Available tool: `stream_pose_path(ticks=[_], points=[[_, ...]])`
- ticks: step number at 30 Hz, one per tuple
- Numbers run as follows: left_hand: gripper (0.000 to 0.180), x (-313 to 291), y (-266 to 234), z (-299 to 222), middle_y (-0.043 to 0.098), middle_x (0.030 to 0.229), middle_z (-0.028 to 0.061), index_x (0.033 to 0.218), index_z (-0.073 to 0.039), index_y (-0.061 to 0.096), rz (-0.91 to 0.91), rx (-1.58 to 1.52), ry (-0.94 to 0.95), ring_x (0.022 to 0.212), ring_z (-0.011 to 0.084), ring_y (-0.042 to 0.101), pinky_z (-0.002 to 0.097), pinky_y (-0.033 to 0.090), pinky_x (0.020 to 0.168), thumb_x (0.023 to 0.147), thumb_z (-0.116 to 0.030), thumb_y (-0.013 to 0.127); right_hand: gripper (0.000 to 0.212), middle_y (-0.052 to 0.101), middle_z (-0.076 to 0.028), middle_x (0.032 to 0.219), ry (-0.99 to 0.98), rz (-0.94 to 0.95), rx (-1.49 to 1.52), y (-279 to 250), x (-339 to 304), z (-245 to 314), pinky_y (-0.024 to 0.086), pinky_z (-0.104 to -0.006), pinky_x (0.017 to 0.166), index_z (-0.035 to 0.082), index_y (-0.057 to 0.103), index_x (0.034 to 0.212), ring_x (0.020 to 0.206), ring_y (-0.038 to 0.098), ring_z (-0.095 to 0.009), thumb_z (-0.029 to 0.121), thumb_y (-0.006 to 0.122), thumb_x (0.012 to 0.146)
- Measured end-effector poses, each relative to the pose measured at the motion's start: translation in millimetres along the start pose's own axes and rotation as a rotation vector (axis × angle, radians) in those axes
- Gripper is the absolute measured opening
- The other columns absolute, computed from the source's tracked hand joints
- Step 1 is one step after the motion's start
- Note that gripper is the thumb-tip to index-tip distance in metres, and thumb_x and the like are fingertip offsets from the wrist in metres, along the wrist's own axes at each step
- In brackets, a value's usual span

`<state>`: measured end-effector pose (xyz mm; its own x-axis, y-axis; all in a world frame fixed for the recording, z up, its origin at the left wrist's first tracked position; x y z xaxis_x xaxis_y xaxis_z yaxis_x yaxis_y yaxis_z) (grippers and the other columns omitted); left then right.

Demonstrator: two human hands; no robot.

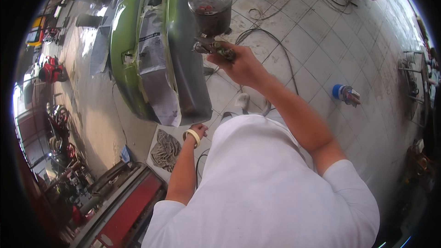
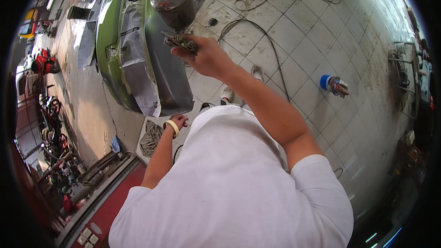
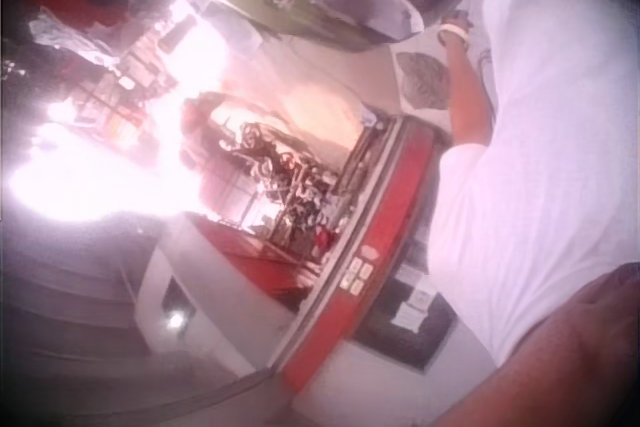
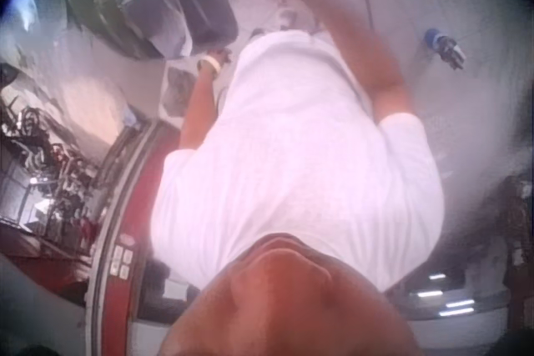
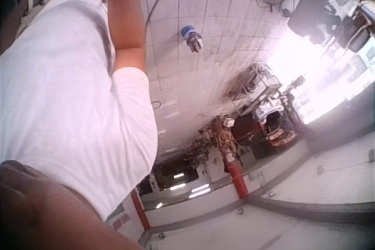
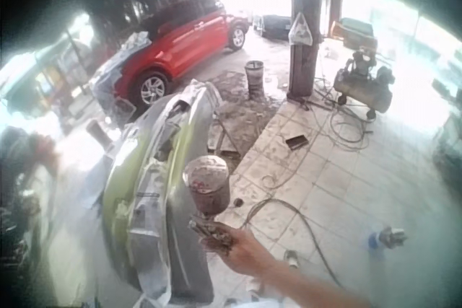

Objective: The person uses a spray gun to apply silver paint to a green car bumper that is partially masked with paper and tape. The person moves around the bumper to cover different areas, then walks away and places the spray gun on a table.

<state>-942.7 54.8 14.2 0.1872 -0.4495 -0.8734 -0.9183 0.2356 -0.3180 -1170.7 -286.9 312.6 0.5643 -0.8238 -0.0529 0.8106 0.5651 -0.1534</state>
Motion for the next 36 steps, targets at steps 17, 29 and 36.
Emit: stream_pose_path(ticks=[17, 29, 36], points=[[0.039, -92, 148, -43, 0.073, 0.106, 0.0191, 0.118, 0.000, 0.069, -0.132, -0.103, -0.219, 0.096, 0.0291, 0.069, 0.0392, 0.051, 0.089, 0.096, -0.030, 0.056, 0.039, 0.065, -0.009, 0.077, -0.042, 0.194, 0.066, -19, 119, -18, 0.048, -0.0347, 0.067, 0.008, 0.071, 0.111, 0.070, 0.059, -0.018, 0.042, 0.072, 0.093], [0.040, -84, 179, -52, 0.074, 0.095, 0.0169, 0.108, 0.000, 0.072, -0.235, -0.168, -0.189, 0.088, 0.0268, 0.069, 0.0383, 0.052, 0.084, 0.095, -0.035, 0.057, 0.040, 0.072, -0.017, 0.090, 0.005, 0.483, -0.071, -20, 102, -6, 0.051, -0.0378, 0.076, 0.010, 0.071, 0.117, 0.077, 0.065, -0.030, 0.043, 0.071, 0.093], [0.039, -83, 178, -75, 0.074, 0.092, 0.0162, 0.107, 0.002, 0.072, -0.254, -0.269, -0.205, 0.085, 0.0250, 0.070, 0.0366, 0.053, 0.082, 0.095, -0.032, 0.058, 0.041, 0.069, -0.010, 0.081, -0.109, 0.242, -0.025, -34, 130, -10, 0.050, -0.0346, 0.068, 0.008, 0.071, 0.114, 0.071, 0.062, -0.019, 0.043, 0.071, 0.093]])
Point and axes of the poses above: each hand's wrist, its own x-axis towards the middle knuckle, its own y-axis out of the palm, z = x × y, the point moved 5 cm from there along x, towards the middle knuckle
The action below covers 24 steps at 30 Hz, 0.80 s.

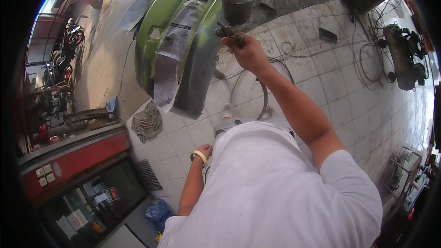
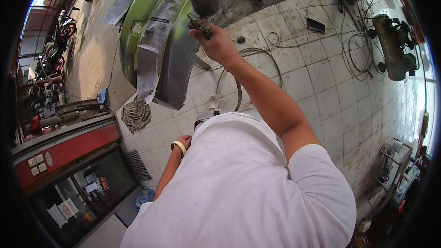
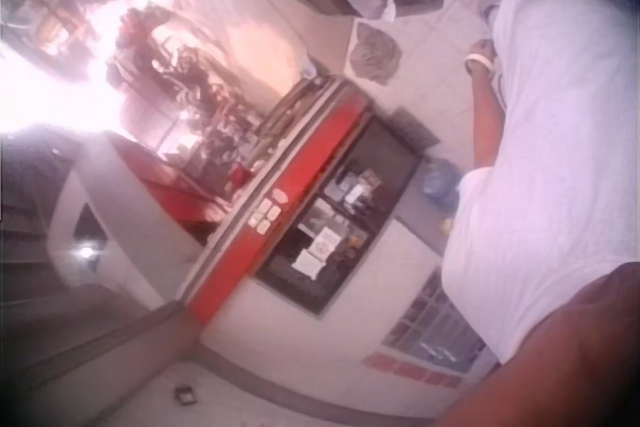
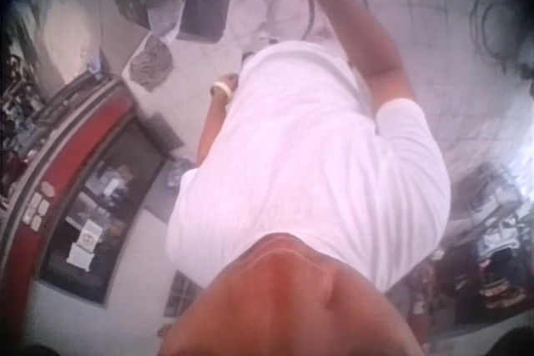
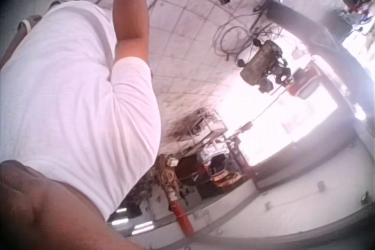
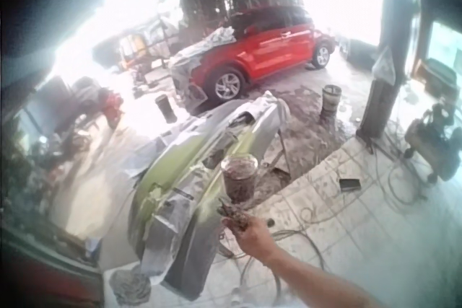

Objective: The person uses a spray gun to apply silver paint to a green car bumper that is partially masked with paper and tape. The person moves around the bumper to cover different areas, then walks away and places the spray gun on a table.

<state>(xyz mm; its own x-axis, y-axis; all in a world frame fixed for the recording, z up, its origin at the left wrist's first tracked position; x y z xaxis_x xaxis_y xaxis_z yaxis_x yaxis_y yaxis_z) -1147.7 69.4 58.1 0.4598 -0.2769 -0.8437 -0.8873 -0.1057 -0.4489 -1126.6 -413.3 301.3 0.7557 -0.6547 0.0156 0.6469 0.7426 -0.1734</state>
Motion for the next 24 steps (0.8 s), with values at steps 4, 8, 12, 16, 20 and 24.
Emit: stream_pose_path(ticks=[4, 8, 12, 16, 20, 24], points=[[0.036, -11, 6, -1, 0.075, 0.088, 0.0144, 0.104, 0.003, 0.072, 0.003, -0.030, -0.038, 0.078, 0.0224, 0.070, 0.0356, 0.054, 0.079, 0.095, -0.029, 0.059, 0.044, 0.067, -0.009, 0.075, 0.182, 0.090, 0.007, -13, -13, 0, 0.050, -0.0343, 0.064, 0.008, 0.071, 0.112, 0.066, 0.062, -0.017, 0.048, 0.070, 0.093], [0.033, -19, 6, -8, 0.074, 0.084, 0.0116, 0.102, 0.002, 0.073, -0.022, -0.014, -0.041, 0.076, 0.0201, 0.070, 0.0339, 0.055, 0.076, 0.093, -0.026, 0.059, 0.043, 0.061, -0.002, 0.069, 0.287, 0.100, 0.039, -23, -21, -10, 0.043, -0.0292, 0.050, 0.008, 0.069, 0.107, 0.054, 0.053, -0.009, 0.049, 0.068, 0.094], [0.036, -2, 20, 20, 0.075, 0.092, 0.0137, 0.108, 0.001, 0.074, -0.029, -0.014, -0.056, 0.082, 0.0214, 0.071, 0.0351, 0.055, 0.080, 0.091, -0.028, 0.059, 0.043, 0.062, -0.001, 0.071, 0.341, 0.103, 0.072, -24, -23, -8, 0.037, -0.0261, 0.035, 0.006, 0.066, 0.098, 0.043, 0.048, -0.007, 0.049, 0.067, 0.095], [0.039, 2, 1, -11, 0.075, 0.101, 0.0166, 0.113, 0.003, 0.071, 0.082, 0.008, -0.122, 0.089, 0.0237, 0.072, 0.0381, 0.056, 0.084, 0.092, -0.027, 0.060, 0.039, 0.062, 0.000, 0.070, 0.278, 0.121, 0.130, -21, -13, 4, 0.036, -0.0267, 0.035, 0.006, 0.066, 0.099, 0.043, 0.048, -0.007, 0.044, 0.068, 0.095], [0.039, 43, -19, -32, 0.075, 0.103, 0.0169, 0.118, 0.004, 0.069, 0.240, -0.058, -0.181, 0.091, 0.0244, 0.072, 0.0374, 0.055, 0.088, 0.094, -0.026, 0.061, 0.028, 0.067, -0.001, 0.080, 0.293, 0.181, 0.177, -9, 8, 14, 0.048, -0.0260, 0.064, 0.004, 0.068, 0.116, 0.068, 0.057, -0.008, 0.023, 0.071, 0.096], [0.037, 101, -22, -74, 0.075, 0.101, 0.0157, 0.117, 0.003, 0.069, 0.328, -0.139, -0.133, 0.092, 0.0236, 0.072, 0.0357, 0.054, 0.086, 0.097, -0.027, 0.059, 0.033, 0.065, 0.000, 0.077, 0.313, 0.229, -0.031, -5, 35, 20, 0.047, -0.0257, 0.065, 0.002, 0.068, 0.114, 0.067, 0.053, -0.008, 0.028, 0.073, 0.095]])
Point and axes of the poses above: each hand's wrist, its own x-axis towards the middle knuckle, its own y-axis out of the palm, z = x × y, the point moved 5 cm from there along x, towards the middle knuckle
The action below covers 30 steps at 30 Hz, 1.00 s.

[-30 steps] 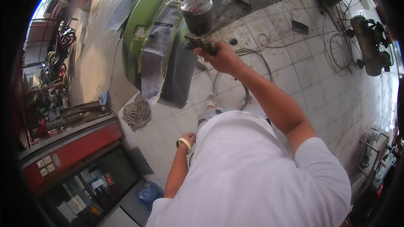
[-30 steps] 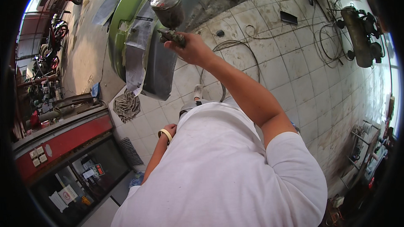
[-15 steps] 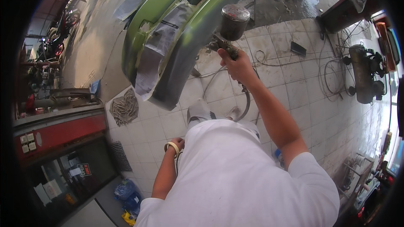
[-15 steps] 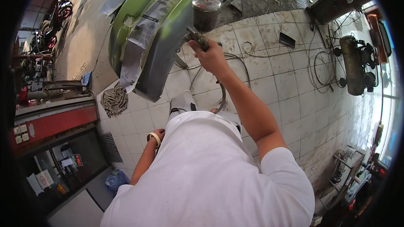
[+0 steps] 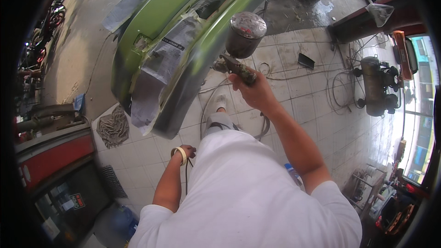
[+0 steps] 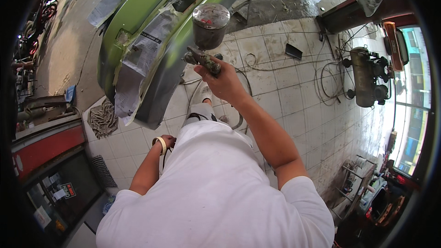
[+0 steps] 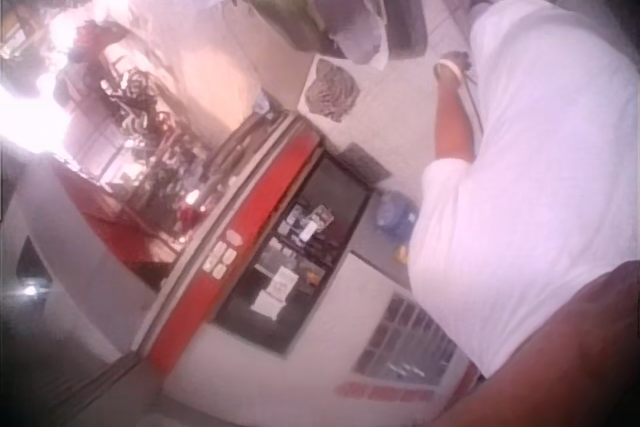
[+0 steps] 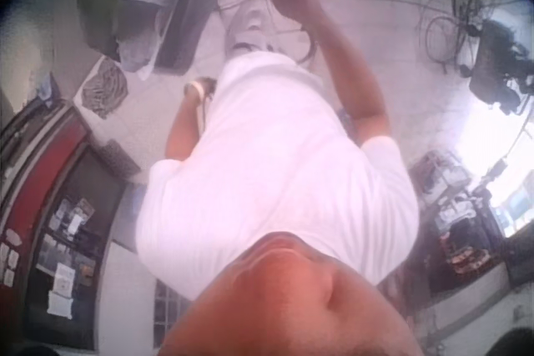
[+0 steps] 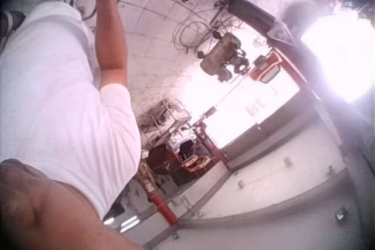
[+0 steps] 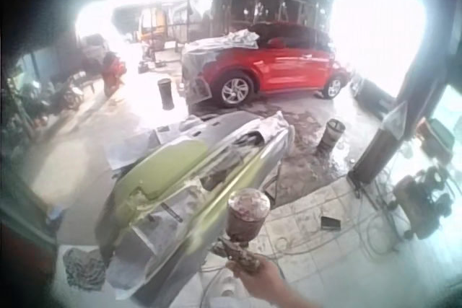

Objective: The person uses a spray gun to apply silver paint to a green car bumper that is partially masked with paper and tape. The person moves around the bumper to cover different areas, then walks away and places the spray gun on a table.

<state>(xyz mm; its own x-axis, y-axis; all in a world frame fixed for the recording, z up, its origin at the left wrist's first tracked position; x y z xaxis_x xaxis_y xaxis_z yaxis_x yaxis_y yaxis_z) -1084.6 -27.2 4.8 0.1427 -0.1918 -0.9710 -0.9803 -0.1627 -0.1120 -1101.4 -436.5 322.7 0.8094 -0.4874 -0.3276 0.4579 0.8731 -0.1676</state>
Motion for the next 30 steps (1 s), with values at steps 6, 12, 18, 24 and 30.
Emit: stream_pose_path(ticks=[6, 12, 18, 24, 30], points=[[0.036, 76, -21, -59, 0.074, 0.100, 0.0199, 0.104, -0.002, 0.074, -0.099, 0.263, 0.285, 0.093, 0.0277, 0.071, 0.0405, 0.053, 0.085, 0.091, -0.031, 0.057, 0.035, 0.060, 0.002, 0.071, 0.081, -0.154, -0.047, -30, 44, 15, 0.044, -0.0253, 0.060, 0.005, 0.069, 0.111, 0.065, 0.052, -0.007, 0.036, 0.073, 0.094], [0.038, 65, -44, -52, 0.075, 0.089, 0.0133, 0.104, -0.001, 0.074, 0.013, -0.029, 0.122, 0.079, 0.0197, 0.069, 0.0353, 0.052, 0.070, 0.092, -0.034, 0.060, 0.041, 0.059, 0.002, 0.068, 0.118, -0.315, -0.045, -76, 93, 16, 0.037, -0.0245, 0.040, 0.006, 0.066, 0.096, 0.046, 0.046, -0.005, 0.047, 0.072, 0.092], [0.031, 75, -41, -15, 0.075, 0.084, 0.0089, 0.105, -0.002, 0.074, 0.088, -0.106, -0.008, 0.068, 0.0165, 0.065, 0.0330, 0.051, 0.065, 0.088, -0.028, 0.067, 0.049, 0.055, 0.002, 0.059, 0.072, -0.437, -0.050, -121, 142, 27, 0.037, -0.0276, 0.036, 0.007, 0.065, 0.081, 0.041, 0.047, -0.008, 0.054, 0.074, 0.087], [0.034, 113, -21, -19, 0.071, 0.098, 0.0050, 0.114, -0.016, 0.071, 0.121, 0.668, 0.552, 0.083, 0.0192, 0.069, 0.0353, 0.057, 0.074, 0.080, -0.022, 0.070, 0.049, 0.057, 0.000, 0.063, 0.040, -0.444, -0.183, -173, 198, 29, 0.038, -0.0271, 0.036, 0.005, 0.063, 0.080, 0.041, 0.046, -0.008, 0.052, 0.071, 0.090], [0.028, 88, 5, -75, 0.072, 0.098, 0.0094, 0.097, -0.015, 0.074, 0.004, 1.079, 0.593, 0.096, 0.0282, 0.069, 0.0392, 0.057, 0.082, 0.070, -0.021, 0.079, 0.049, 0.059, -0.001, 0.065, 0.041, -0.480, -0.215, -229, 254, 18, 0.039, -0.0272, 0.035, 0.004, 0.062, 0.080, 0.041, 0.047, -0.009, 0.051, 0.071, 0.091]])
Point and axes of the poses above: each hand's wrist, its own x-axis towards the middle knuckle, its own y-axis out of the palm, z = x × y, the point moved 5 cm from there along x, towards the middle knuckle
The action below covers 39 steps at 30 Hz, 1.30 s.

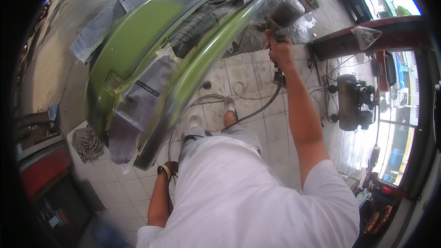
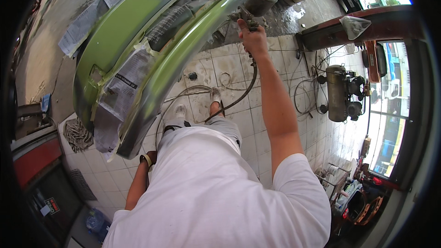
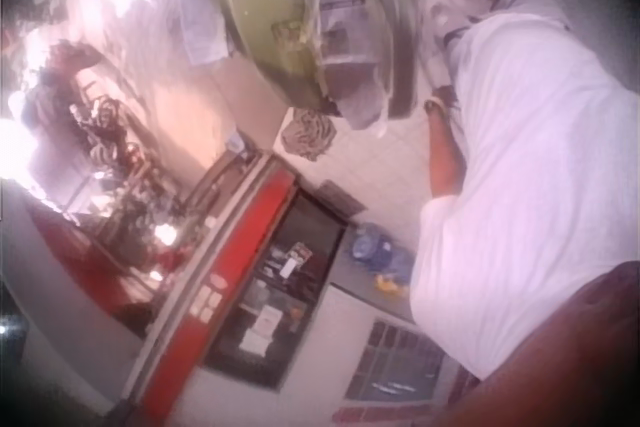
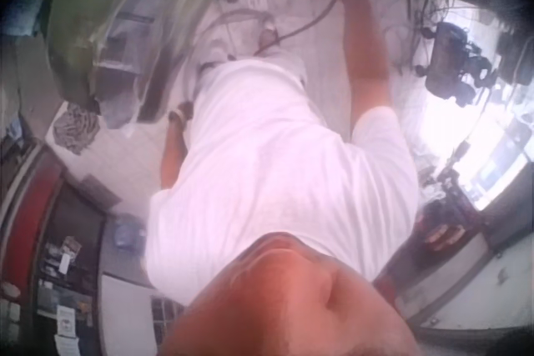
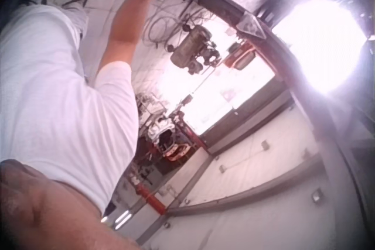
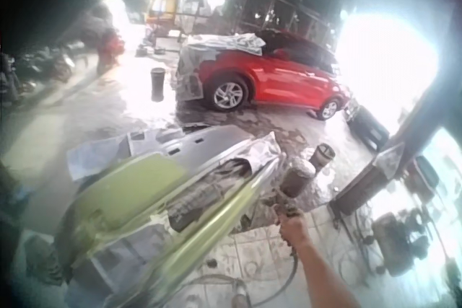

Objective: The person uses a spray gun to apply silver paint to a green car bumper that is partially masked with paper and tape. The person moves around the bumper to cover different areas, then walks away and places the spray gun on a table.

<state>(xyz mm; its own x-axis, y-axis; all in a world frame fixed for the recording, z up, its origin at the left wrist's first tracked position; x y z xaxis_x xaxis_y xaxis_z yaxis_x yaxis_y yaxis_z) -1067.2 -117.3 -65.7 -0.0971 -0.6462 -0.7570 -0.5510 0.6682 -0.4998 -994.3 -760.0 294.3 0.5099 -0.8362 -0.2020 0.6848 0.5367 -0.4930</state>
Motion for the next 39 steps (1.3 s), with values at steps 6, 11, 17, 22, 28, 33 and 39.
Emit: stream_pose_path(ticks=[6, 11, 17, 22, 28, 33, 39], points=[[0.024, 21, -22, -42, 0.073, 0.098, 0.0186, 0.094, -0.009, 0.074, -0.130, -0.362, -0.181, 0.095, 0.0351, 0.071, 0.0448, 0.057, 0.083, 0.077, -0.027, 0.071, 0.049, 0.059, -0.002, 0.065, -0.048, 0.006, -0.027, -24, 76, -15, 0.040, -0.0296, 0.035, 0.004, 0.065, 0.082, 0.040, 0.048, -0.011, 0.051, 0.072, 0.090], [0.038, 2, -133, -120, 0.071, 0.102, 0.0253, 0.099, -0.004, 0.073, -0.232, -0.574, -0.363, 0.101, 0.0388, 0.069, 0.0468, 0.055, 0.086, 0.088, -0.036, 0.057, 0.048, 0.061, -0.004, 0.067, -0.129, -0.006, -0.021, -45, 105, -14, 0.039, -0.0300, 0.036, 0.004, 0.068, 0.092, 0.040, 0.048, -0.012, 0.051, 0.071, 0.091], [0.044, 29, -138, -167, 0.069, 0.107, 0.0274, 0.104, -0.003, 0.073, -0.093, -0.575, -0.492, 0.107, 0.0402, 0.066, 0.0476, 0.053, 0.089, 0.090, -0.039, 0.053, 0.048, 0.064, -0.004, 0.069, -0.084, 0.320, 0.129, -59, 107, -1, 0.040, -0.0309, 0.035, 0.004, 0.069, 0.099, 0.040, 0.050, -0.012, 0.051, 0.071, 0.091], [0.045, 54, -105, -185, 0.067, 0.110, 0.0302, 0.109, 0.000, 0.072, -0.177, -0.862, -0.589, 0.112, 0.0424, 0.064, 0.0470, 0.052, 0.089, 0.091, -0.037, 0.055, 0.047, 0.061, -0.004, 0.068, -0.069, 0.380, 0.146, -64, 139, 3, 0.039, -0.0299, 0.035, 0.004, 0.068, 0.096, 0.040, 0.049, -0.012, 0.051, 0.072, 0.090], [0.044, 52, -83, -208, 0.066, 0.119, 0.0298, 0.114, 0.005, 0.069, -0.154, -1.096, -0.710, 0.116, 0.0410, 0.064, 0.0446, 0.050, 0.092, 0.090, -0.031, 0.059, 0.054, 0.064, -0.006, 0.076, -0.092, 0.235, -0.012, -61, 191, 5, 0.041, -0.0297, 0.038, 0.001, 0.066, 0.101, 0.043, 0.050, -0.013, 0.053, 0.072, 0.089], [0.051, 34, -113, -223, 0.067, 0.121, 0.0280, 0.118, 0.006, 0.068, -0.169, -1.194, -0.686, 0.118, 0.0396, 0.063, 0.0427, 0.049, 0.094, 0.089, -0.035, 0.063, 0.060, 0.061, -0.004, 0.068, -0.169, 0.268, -0.052, -48, 195, 11, 0.041, -0.0309, 0.037, -0.002, 0.062, 0.093, 0.044, 0.054, -0.013, 0.057, 0.075, 0.085], [0.056, 45, -63, -196, 0.068, 0.122, 0.0253, 0.120, 0.005, 0.067, -0.137, -1.120, -0.628, 0.114, 0.0361, 0.065, 0.0420, 0.049, 0.094, 0.087, -0.040, 0.064, 0.053, 0.058, -0.002, 0.065, -0.166, 0.368, -0.126, -32, 110, 51, 0.040, -0.0292, 0.035, 0.001, 0.064, 0.099, 0.042, 0.049, -0.011, 0.052, 0.074, 0.088]])
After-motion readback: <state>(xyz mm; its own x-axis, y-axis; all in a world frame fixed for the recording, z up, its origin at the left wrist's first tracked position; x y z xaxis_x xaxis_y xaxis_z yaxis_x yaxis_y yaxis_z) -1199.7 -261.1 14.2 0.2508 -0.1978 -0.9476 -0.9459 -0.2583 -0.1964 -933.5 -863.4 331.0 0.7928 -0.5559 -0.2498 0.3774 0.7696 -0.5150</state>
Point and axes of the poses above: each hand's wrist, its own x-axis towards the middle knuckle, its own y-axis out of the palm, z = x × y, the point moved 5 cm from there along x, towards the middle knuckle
